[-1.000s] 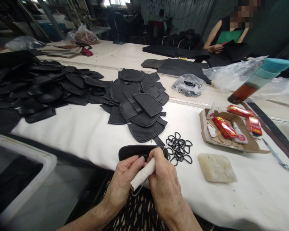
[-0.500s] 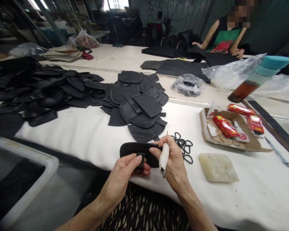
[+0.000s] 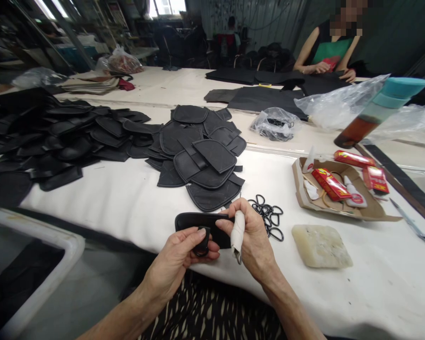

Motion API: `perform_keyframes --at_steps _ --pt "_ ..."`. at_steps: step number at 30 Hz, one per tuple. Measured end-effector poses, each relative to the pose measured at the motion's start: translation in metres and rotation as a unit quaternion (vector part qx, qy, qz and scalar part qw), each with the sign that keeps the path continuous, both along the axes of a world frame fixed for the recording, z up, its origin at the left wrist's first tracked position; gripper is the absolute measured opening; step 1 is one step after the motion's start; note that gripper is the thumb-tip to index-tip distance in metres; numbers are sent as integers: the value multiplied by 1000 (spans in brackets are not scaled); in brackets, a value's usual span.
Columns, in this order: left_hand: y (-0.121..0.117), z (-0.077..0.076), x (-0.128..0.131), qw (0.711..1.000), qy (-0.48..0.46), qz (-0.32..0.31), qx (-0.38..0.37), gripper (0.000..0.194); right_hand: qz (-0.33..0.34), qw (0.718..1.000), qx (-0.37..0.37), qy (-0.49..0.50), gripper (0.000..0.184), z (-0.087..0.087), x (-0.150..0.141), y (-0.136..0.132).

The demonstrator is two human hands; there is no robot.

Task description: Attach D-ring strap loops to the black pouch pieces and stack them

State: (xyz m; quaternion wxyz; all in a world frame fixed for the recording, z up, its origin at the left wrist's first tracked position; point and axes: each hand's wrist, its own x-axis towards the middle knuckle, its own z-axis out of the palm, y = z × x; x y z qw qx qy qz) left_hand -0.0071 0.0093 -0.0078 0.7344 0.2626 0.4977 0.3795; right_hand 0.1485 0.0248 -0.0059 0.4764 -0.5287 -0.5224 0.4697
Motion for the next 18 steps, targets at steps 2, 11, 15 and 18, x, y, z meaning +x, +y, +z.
perform_keyframes --at_steps 2,11,15,18 --pt "1 1 0 1000 4 1 4 27 7 1000 6 -2 23 0 1 0" --pt "0 6 -9 999 20 -30 23 29 58 998 19 6 21 1 5 4" --pt "-1 7 -9 999 18 -30 16 27 68 997 16 17 21 1 6 5" --pt "-2 7 -8 999 17 -30 15 26 68 997 15 20 21 0 6 5"
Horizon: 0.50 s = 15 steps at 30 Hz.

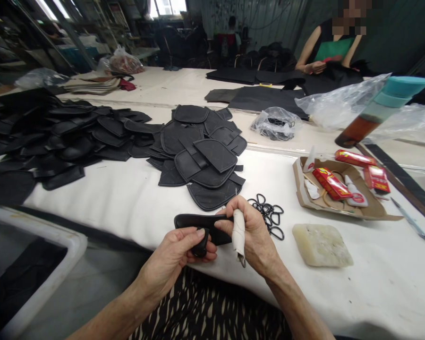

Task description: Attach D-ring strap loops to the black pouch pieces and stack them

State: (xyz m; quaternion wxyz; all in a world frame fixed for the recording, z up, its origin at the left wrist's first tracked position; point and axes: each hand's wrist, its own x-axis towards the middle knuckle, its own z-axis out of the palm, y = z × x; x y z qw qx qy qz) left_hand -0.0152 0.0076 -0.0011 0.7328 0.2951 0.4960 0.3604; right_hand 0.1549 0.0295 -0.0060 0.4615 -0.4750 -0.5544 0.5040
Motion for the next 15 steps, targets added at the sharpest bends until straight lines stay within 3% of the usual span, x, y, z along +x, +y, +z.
perform_keyframes --at_steps 15 --pt "-1 -2 5 999 -4 32 4 25 -6 1000 -8 25 25 6 -2 3"
